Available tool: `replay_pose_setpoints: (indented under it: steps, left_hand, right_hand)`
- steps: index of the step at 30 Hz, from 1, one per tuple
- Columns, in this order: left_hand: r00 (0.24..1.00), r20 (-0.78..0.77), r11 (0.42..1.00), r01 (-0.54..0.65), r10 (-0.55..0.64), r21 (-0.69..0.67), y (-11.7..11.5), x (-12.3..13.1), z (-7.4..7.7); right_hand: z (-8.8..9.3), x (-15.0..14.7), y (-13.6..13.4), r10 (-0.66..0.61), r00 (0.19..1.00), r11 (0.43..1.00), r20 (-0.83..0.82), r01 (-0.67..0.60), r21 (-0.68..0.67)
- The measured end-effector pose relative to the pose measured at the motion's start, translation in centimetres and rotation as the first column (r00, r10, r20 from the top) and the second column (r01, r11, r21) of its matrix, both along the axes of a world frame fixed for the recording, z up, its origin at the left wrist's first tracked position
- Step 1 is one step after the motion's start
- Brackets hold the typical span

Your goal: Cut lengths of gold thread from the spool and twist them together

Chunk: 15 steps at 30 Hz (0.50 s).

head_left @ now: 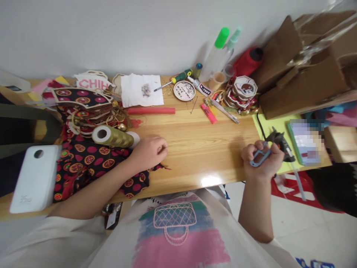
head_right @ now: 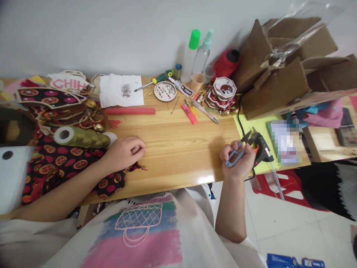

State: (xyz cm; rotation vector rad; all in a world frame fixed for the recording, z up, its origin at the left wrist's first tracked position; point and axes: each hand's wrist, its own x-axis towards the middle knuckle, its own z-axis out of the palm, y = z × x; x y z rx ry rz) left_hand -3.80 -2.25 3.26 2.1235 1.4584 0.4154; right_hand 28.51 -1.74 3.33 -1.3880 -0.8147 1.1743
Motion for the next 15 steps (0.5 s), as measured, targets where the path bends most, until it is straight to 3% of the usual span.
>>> replay_pose_setpoints:
  steps: [8,10,12,15]
  left_hand:
    - [1.000,-0.013,1.000,0.002,-0.002,-0.011,0.0,0.0,0.0]
    - [1.000,-0.006,1.000,0.005,-0.005,-0.003,0.0,0.0,0.0]
    - [1.000,0.002,1.000,0.008,-0.008,-0.002,0.0,0.0,0.0]
    - [1.000,0.003,1.000,0.008,-0.008,-0.001,0.0,0.0,0.0]
  right_hand:
    - [0.7,-2.5,-2.2,0.102,0.993,0.988,-0.050,-0.107,-0.107]
    - [1.0,-3.5,-2.6,0.199,0.979,0.963,-0.033,-0.202,-0.178]
    - [1.5,-4.4,-3.2,0.378,0.924,0.884,-0.048,-0.376,-0.277]
    - [2.2,-5.8,-4.1,0.597,0.793,0.706,-0.120,-0.590,-0.392]
